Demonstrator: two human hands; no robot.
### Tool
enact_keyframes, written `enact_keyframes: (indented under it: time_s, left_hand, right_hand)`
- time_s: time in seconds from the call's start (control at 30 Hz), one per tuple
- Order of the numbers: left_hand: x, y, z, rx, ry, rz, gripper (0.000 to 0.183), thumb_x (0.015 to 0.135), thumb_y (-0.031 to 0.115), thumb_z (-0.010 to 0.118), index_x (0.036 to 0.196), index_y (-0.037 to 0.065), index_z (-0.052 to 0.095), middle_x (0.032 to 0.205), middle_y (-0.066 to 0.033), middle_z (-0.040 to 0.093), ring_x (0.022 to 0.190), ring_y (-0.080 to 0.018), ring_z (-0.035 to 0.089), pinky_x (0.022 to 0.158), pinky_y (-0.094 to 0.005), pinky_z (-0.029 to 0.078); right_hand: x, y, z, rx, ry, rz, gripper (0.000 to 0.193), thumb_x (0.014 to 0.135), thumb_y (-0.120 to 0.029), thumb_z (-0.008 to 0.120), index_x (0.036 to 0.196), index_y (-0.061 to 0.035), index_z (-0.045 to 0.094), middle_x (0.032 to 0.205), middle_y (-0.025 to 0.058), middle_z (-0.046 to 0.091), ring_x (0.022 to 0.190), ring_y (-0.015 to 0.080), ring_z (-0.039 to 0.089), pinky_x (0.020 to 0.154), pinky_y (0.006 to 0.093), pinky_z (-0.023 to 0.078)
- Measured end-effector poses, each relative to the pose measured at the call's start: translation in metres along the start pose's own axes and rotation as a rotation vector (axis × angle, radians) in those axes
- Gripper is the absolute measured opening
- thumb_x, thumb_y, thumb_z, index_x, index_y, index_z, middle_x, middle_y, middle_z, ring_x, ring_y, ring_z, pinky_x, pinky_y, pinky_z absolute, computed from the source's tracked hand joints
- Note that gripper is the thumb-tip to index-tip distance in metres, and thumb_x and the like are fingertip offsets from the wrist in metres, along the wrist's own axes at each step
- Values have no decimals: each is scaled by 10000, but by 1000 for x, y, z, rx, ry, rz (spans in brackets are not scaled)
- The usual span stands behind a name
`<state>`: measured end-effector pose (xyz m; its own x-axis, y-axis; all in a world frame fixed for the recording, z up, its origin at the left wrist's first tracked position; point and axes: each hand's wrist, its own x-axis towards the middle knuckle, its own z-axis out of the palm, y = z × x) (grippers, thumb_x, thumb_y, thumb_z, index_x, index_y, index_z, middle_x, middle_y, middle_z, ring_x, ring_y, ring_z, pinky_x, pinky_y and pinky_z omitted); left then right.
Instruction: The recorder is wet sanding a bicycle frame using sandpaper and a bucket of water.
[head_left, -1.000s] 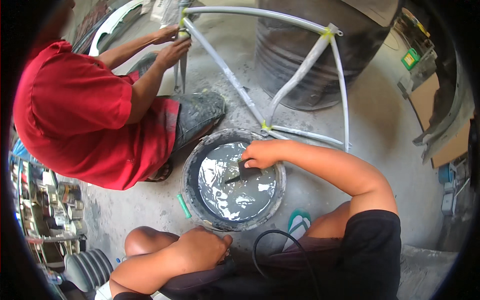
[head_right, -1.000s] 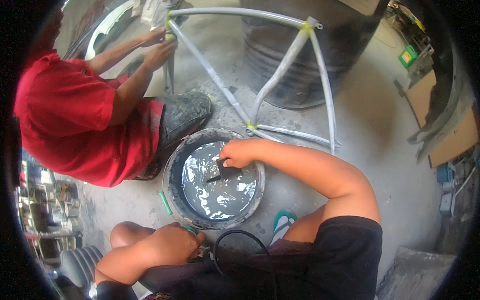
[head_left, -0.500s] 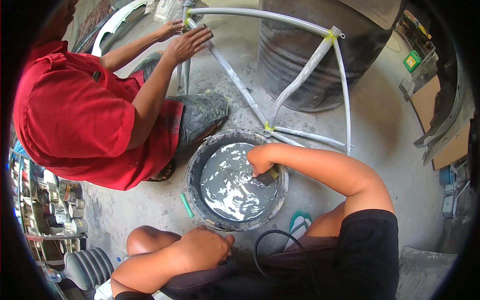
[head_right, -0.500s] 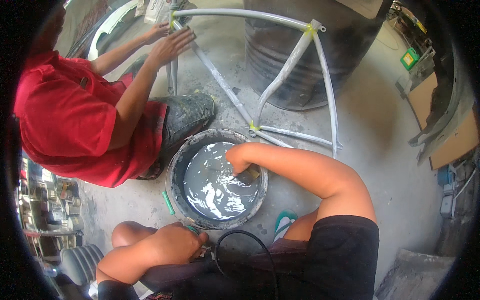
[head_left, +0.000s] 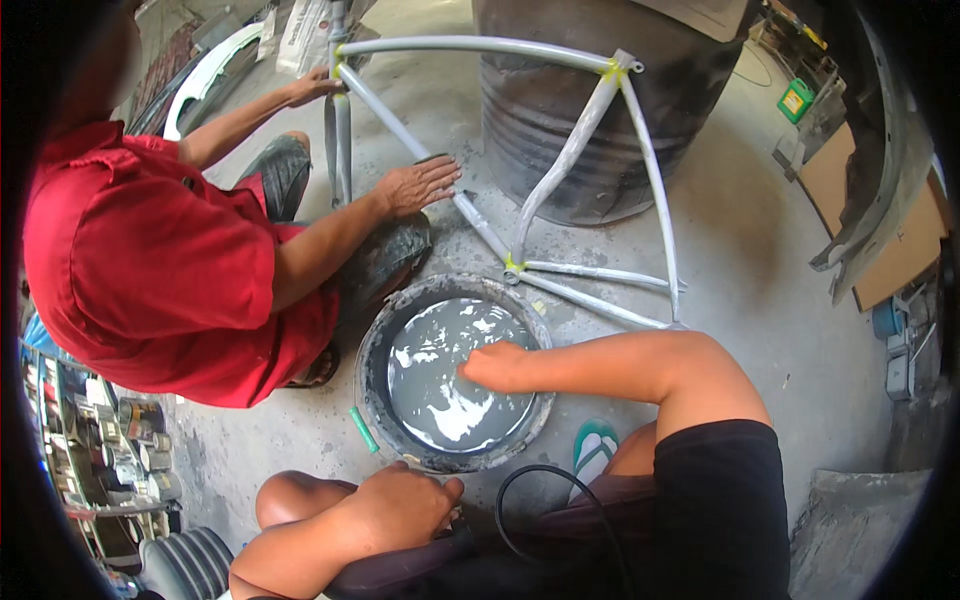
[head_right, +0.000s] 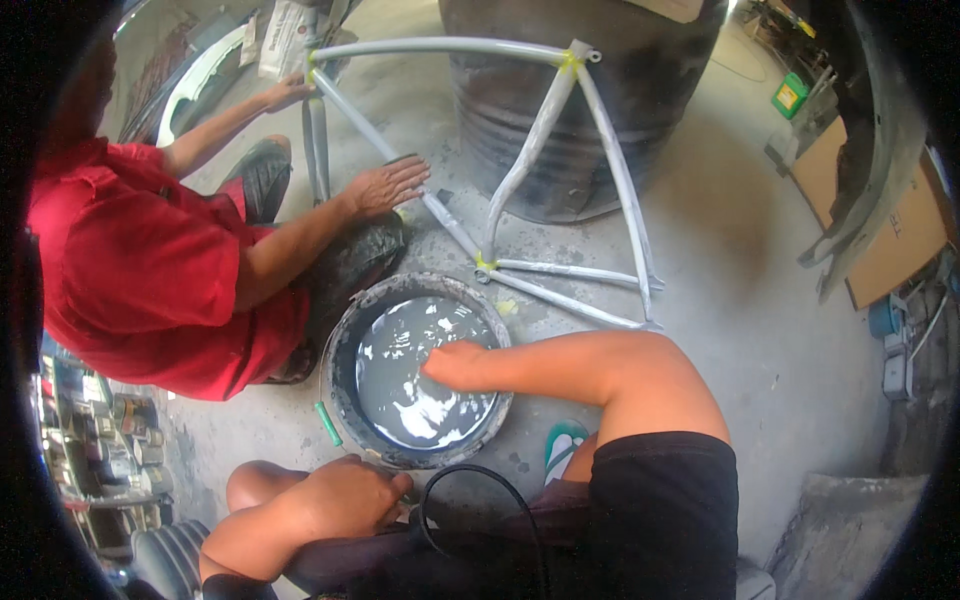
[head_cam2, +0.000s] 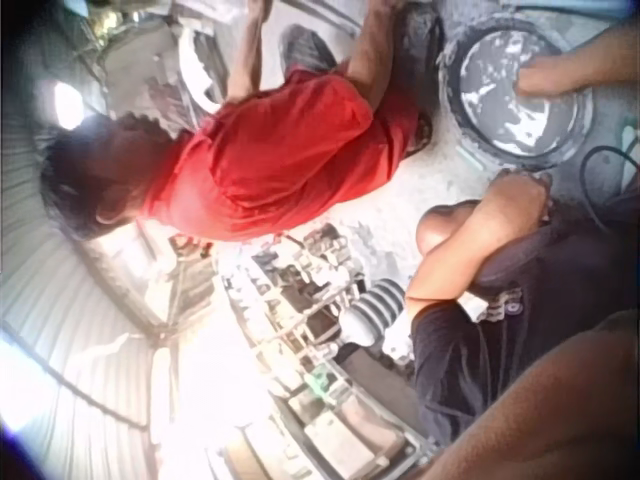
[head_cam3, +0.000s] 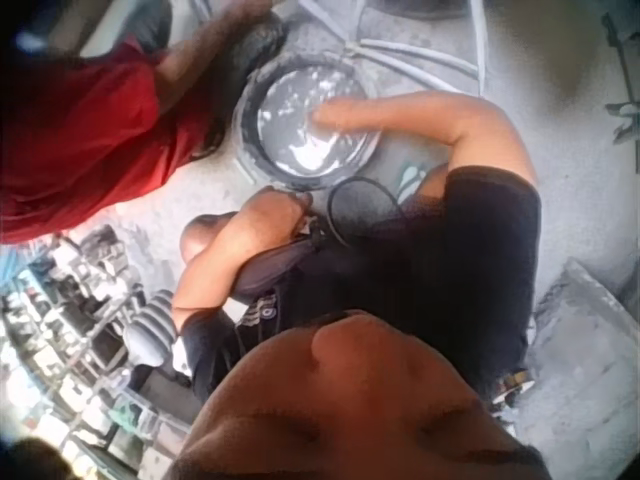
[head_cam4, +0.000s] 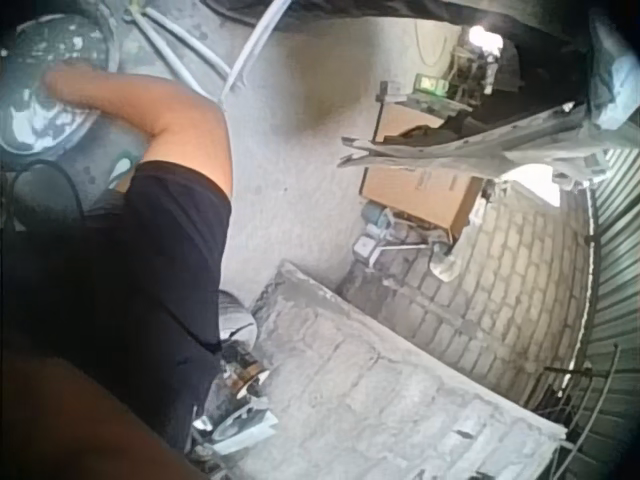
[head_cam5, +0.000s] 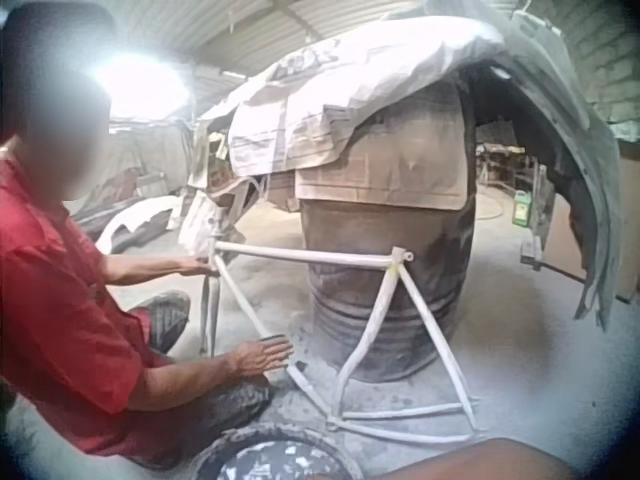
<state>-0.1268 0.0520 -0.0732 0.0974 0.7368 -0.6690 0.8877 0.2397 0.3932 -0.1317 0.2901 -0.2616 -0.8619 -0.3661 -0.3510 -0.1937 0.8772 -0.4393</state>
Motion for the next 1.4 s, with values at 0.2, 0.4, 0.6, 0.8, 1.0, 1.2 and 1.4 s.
enact_keyframes:
  time_s: [0.2, 0.4, 0.6, 0.8, 1.0, 1.2, 1.4]
  left_hand:
    - [5, 13, -2, 60, 107, 80, 320, 970, 278, 589, 1177, 35, 602, 1122, -182, 675, 1084, -348, 664, 912, -485, 503]
    - [13, 7, 6, 92, 42, 61, 380, 959, 291, 606, 1242, 39, 586, 1173, -181, 656, 1123, -365, 646, 957, -498, 489]
    - [12, 6, 3, 61, 40, 36, 433, 964, 314, 600, 1296, 38, 567, 1185, -191, 652, 1132, -380, 638, 985, -496, 473]
    - [14, 6, 2, 54, 40, 29, 463, 960, 305, 602, 1333, 35, 560, 1175, -190, 649, 1140, -371, 634, 985, -488, 469]
    - [11, 1, 3, 50, 26, 3, 463, 954, 282, 599, 1344, 37, 552, 1183, -190, 647, 1148, -370, 632, 990, -484, 466]
    - [7, 2, 4, 25, 68, 15, 462, 956, 280, 592, 1343, 32, 547, 1215, -199, 643, 1158, -374, 628, 992, -483, 464]
    - [7, -1, 8, 43, 42, 17, 447, 966, 291, 586, 1327, 29, 552, 1214, -202, 643, 1158, -382, 625, 992, -486, 463]
  right_hand:
    - [15, 4, -14, 348, 144, -26, 321, 726, -61, 695, 1043, -46, 650, 898, 176, 699, 915, 402, 691, 787, 475, 553]
    - [0, -5, 17, -110, 11, -150, 417, 807, -102, 657, 1215, -56, 585, 1161, 160, 643, 1119, 383, 623, 929, 546, 492]
    - [15, -14, 27, -239, -317, -172, 440, 856, -75, 621, 1290, -22, 575, 1253, 198, 649, 1166, 337, 639, 946, 544, 478]
    - [10, -2, 31, -216, 206, -342, 175, 873, -100, 601, 992, -13, 696, 1027, 197, 722, 951, 362, 712, 929, 495, 546]
    - [18, 6, 35, -175, -118, -239, 159, 859, -85, 610, 922, -22, 741, 1073, 224, 676, 1031, 395, 696, 894, 494, 568]
    - [7, 5, 12, -236, 24, -337, 167, 851, -85, 610, 962, -39, 726, 944, 202, 734, 942, 377, 734, 774, 496, 591]
    - [14, 1, 8, -295, -11, -288, 185, 912, -128, 532, 1028, -68, 663, 877, 168, 735, 878, 357, 742, 723, 499, 588]
